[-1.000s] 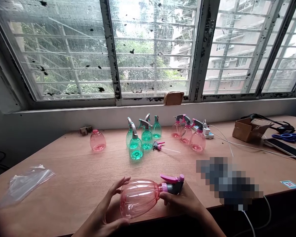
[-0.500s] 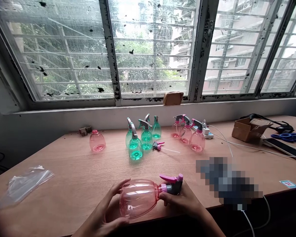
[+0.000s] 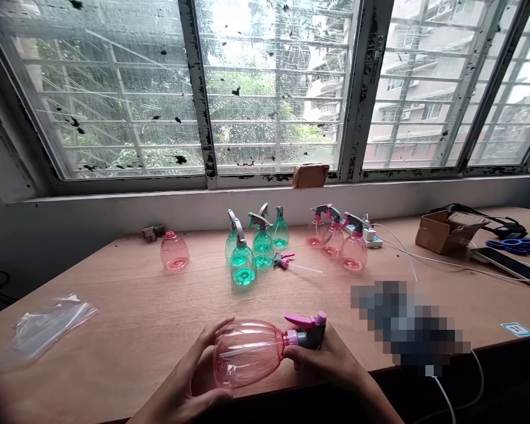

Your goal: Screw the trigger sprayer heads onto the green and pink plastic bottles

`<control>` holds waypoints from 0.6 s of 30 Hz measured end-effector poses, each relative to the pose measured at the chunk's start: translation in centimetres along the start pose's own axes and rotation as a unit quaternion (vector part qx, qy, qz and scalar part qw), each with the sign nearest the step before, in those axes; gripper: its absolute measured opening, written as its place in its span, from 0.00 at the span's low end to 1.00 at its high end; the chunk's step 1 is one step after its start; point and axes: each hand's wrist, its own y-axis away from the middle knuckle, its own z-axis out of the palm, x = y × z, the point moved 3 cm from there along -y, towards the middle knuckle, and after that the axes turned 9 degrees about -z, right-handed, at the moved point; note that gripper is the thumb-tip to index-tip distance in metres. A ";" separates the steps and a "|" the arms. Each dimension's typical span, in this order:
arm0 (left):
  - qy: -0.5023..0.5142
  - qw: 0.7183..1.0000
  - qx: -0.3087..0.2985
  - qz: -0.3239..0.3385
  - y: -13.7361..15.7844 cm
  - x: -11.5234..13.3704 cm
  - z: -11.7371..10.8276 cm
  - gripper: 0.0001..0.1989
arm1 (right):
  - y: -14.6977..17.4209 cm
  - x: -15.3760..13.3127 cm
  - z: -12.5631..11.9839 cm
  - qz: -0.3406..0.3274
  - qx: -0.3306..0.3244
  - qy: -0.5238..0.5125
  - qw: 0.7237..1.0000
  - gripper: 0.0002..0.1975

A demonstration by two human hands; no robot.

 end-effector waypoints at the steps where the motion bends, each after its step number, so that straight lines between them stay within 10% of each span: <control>1: -0.017 1.000 0.009 0.015 0.0 0.0 0.0 0.41 | 0.0 0.1 0.0 0.001 -0.003 0.005 1.000 0.36; 18: 0.011 1.000 -0.003 -0.017 -0.1 -0.6 -0.1 0.44 | 0.0 -1.5 0.4 0.002 -0.012 0.054 0.998 0.28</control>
